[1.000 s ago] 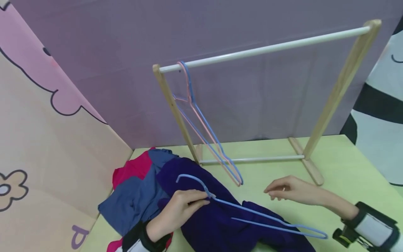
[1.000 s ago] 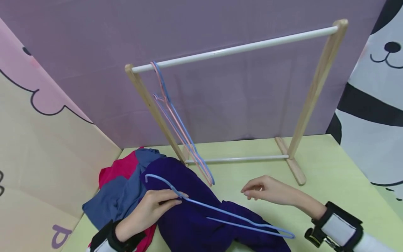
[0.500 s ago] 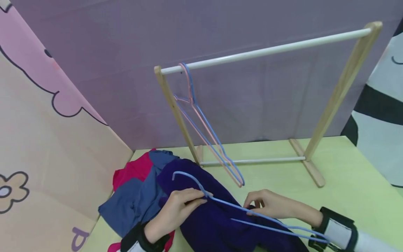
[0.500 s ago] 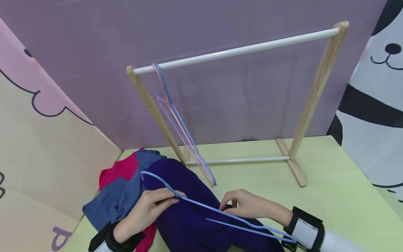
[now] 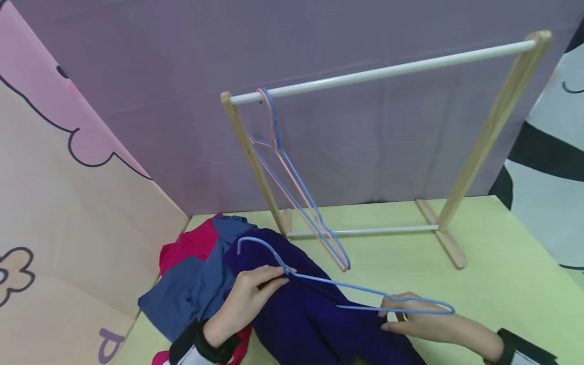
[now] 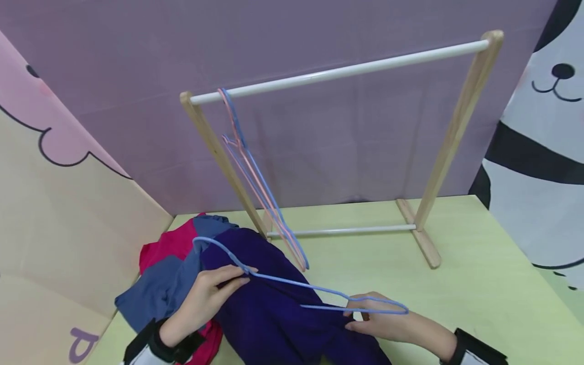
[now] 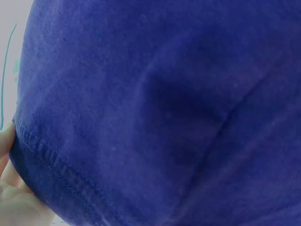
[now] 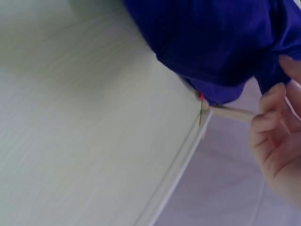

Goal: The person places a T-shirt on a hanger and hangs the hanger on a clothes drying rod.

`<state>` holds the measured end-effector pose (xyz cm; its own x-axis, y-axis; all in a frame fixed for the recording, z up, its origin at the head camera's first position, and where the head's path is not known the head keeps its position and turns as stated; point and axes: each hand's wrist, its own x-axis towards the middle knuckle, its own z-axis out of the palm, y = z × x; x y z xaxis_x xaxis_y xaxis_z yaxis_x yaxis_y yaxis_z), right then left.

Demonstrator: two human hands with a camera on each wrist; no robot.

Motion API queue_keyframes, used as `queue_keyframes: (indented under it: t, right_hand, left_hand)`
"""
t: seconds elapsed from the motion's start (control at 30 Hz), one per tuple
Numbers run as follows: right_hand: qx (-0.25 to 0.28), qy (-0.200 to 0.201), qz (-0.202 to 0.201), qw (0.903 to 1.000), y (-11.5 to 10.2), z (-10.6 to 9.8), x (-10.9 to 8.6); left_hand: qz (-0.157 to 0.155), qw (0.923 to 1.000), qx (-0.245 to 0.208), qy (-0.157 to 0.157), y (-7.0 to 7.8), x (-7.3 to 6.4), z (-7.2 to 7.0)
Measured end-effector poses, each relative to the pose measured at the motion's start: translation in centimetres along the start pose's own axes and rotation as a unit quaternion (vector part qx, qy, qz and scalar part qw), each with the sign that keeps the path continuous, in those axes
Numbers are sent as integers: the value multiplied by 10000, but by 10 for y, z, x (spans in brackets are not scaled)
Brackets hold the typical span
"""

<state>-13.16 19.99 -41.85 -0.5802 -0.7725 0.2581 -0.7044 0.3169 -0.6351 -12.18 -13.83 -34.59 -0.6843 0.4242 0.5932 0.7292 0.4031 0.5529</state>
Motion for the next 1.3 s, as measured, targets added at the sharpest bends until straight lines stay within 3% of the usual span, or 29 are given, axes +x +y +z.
queue_keyframes:
  t: [0.1,0.13,0.23,0.33,0.43,0.57,0.8,1.0,1.17,1.3]
  right_hand:
    - [-1143,749,-284,9902,-1,2,-9]
    - [-1537,1047,-301,9821,-2,2,-13]
    - [-2594,1996,-547,9433,1,1,-21]
    - [-3136,2571,-827,9103,4,-4,-29]
    - [-3272,2812,-1062,8958,3,-11,-36]
    - [-3229,2912,-991,8951,-6,-20,-42]
    - [-2753,2926,-832,9120,-18,-24,-42]
    - [-1870,2989,-773,9326,-20,-20,-31]
    - [-1053,3044,-1147,9397,-22,-10,-19]
    - [-653,3012,-978,9463,-29,3,-9]
  left_hand:
    - [-60,9999,125,74,-2,-3,0]
    - [-63,9997,183,116,-3,-5,1]
    - [-27,9990,295,328,-7,-8,2]
    - [69,9983,310,494,-11,-11,4]
    - [136,9983,285,489,-15,-14,6]
    - [184,9988,311,323,-19,-17,8]
    - [225,9991,337,110,-24,-22,13]
    - [27,9997,254,42,-19,-24,23]
    - [202,9996,206,59,-13,-26,35]
    - [347,9991,195,151,-7,-23,43]
